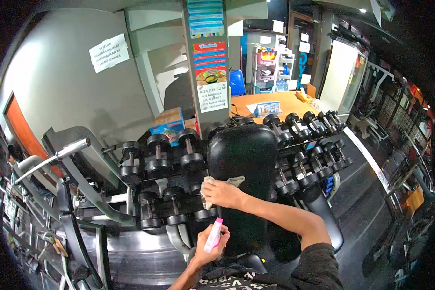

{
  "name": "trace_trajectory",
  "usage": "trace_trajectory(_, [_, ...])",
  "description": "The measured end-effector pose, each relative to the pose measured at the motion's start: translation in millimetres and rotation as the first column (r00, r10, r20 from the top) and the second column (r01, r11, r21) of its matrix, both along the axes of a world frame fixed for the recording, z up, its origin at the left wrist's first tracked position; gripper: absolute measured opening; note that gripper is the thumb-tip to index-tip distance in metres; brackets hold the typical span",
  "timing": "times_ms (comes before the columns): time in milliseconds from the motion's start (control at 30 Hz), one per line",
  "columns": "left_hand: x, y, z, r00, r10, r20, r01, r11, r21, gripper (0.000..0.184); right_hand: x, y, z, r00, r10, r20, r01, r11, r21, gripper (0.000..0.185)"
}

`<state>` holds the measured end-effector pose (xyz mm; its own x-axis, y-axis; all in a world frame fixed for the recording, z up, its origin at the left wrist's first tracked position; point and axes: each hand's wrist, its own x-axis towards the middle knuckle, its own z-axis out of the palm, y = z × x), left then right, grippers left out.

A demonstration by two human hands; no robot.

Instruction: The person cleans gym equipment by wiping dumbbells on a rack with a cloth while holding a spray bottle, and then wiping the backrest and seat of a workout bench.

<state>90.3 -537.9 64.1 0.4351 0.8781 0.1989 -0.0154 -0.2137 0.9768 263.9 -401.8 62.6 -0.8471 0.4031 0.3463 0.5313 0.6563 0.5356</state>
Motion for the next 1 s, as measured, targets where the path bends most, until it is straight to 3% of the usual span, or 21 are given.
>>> trace_trajectory(67, [-7, -2, -1, 1.0, 0.019, 0.018, -0.019, 1.0, -0.012, 0.012, -1, -9, 27, 0.999, 0.023, 0.039, -0.021, 0.998, -0.063, 0.021])
trace_trajectory(133, [-13, -4, -3, 0.999, 0.047, 0.027, -0.045, 0.996, -0.072, 0.012, -1, -14, 62, 0.983, -0.011, -0.184, -0.08, 0.871, -0.484, 0.022])
trace_trajectory(200, [-19, -4, -9, 0.997, 0.071, 0.012, -0.071, 0.997, -0.011, 0.012, 5, -4, 92, 0.922, 0.103, -0.374, -0.183, 0.965, -0.186, 0.025])
trace_trajectory(300, [-22, -7, -12, 0.994, 0.111, -0.006, -0.11, 0.993, 0.049, 0.012, 15, 2, 143, 0.836, -0.06, -0.546, 0.085, 0.996, 0.022, 0.023])
trace_trajectory(367, [-25, -9, -12, 0.992, 0.125, -0.013, -0.125, 0.991, 0.057, 0.012, 20, 7, 133, 0.785, -0.109, -0.609, 0.187, 0.98, 0.066, 0.025])
trace_trajectory(433, [-29, -11, -9, 0.995, 0.092, 0.041, -0.089, 0.995, -0.054, 0.012, 23, 11, 97, 0.801, -0.12, -0.586, 0.272, 0.946, 0.178, 0.029])
trace_trajectory(567, [-36, -10, -12, 0.991, 0.102, 0.092, -0.092, 0.99, -0.104, 0.012, 18, -15, 36, 0.809, -0.189, -0.556, 0.253, 0.967, 0.04, 0.031])
trace_trajectory(733, [-42, -13, 13, 0.993, 0.1, -0.07, -0.1, 0.995, -0.003, 0.008, 11, -61, -23, 0.871, -0.307, -0.384, 0.273, 0.951, -0.144, 0.027])
trace_trajectory(800, [-44, -15, 9, 0.994, 0.096, -0.044, -0.096, 0.995, -0.004, 0.008, 16, -70, -24, 0.864, -0.263, -0.429, 0.218, 0.964, -0.15, 0.028])
trace_trajectory(867, [-45, -17, 6, 0.996, 0.087, -0.019, -0.087, 0.996, -0.004, 0.008, 20, -72, -6, 0.786, -0.197, -0.586, 0.072, 0.971, -0.229, 0.031])
trace_trajectory(1000, [-43, -19, -8, 0.998, 0.046, 0.047, -0.043, 0.997, -0.067, 0.007, 36, -54, 64, 0.682, -0.067, -0.729, 0.188, 0.979, 0.085, 0.041])
